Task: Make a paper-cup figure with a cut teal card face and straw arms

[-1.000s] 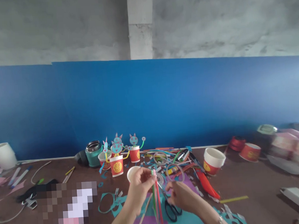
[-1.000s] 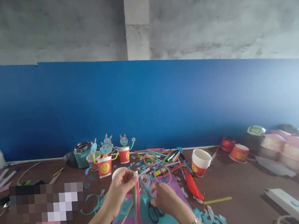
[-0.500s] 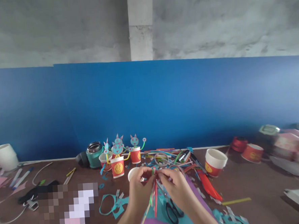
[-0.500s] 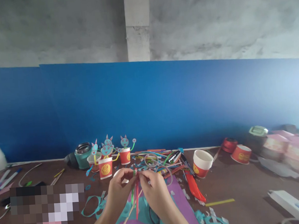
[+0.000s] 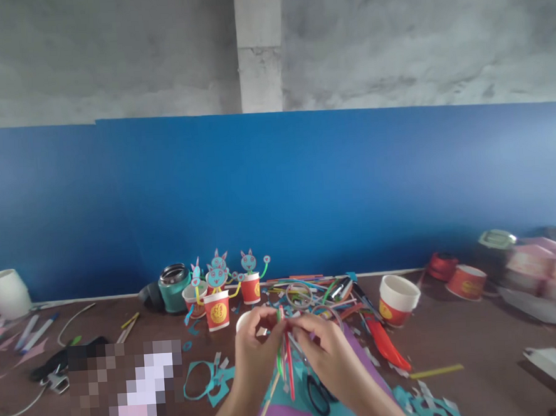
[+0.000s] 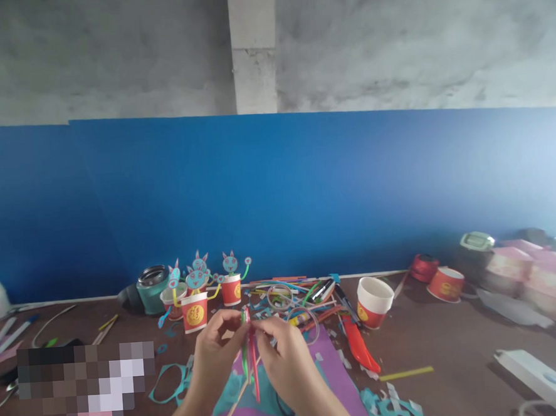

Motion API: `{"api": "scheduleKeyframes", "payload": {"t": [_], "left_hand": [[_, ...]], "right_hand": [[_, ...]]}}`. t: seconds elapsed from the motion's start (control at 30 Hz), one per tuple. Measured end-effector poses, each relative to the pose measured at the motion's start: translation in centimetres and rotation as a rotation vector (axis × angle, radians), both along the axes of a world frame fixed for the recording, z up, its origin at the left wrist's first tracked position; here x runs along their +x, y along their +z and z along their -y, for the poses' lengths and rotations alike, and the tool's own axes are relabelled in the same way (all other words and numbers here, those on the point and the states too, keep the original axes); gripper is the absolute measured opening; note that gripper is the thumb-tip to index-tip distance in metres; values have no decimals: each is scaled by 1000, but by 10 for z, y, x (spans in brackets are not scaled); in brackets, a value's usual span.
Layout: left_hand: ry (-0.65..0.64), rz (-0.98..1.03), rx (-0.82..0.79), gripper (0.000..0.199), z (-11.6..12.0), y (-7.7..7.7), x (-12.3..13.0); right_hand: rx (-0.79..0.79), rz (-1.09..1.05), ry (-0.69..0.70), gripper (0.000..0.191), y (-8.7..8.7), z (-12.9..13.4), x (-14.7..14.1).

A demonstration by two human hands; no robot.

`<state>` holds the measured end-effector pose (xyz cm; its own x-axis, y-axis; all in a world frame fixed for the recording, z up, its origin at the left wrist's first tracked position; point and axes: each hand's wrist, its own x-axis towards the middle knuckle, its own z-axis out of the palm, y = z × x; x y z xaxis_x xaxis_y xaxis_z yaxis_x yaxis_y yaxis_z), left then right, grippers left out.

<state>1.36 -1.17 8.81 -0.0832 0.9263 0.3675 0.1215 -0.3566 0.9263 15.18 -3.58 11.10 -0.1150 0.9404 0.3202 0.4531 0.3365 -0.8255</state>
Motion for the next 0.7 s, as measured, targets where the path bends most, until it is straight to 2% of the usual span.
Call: {"api": "scheduleKeyframes", "payload": {"t": [0.17,0.37,0.47,0.6,0.7], "left_hand": [[-54,19,-36,16,0,1,1],[-238,170,-164,20,-1,3,2],[-297,215,-181,28,0,2,4],[-380,275,-252,47,-5,-9,4],[-477,246,-349,38,-9,-18,4]], "right_hand": [[-61,-37,-12,32,0,-3,-1],[-66,-61,-5,30,-2,-9,3],[-89,-93,-3,32,-3,-12,5],[-130,-266,-8,34,-1,-16,12],[-145,-454,-40,40,3,-19,18]]}}
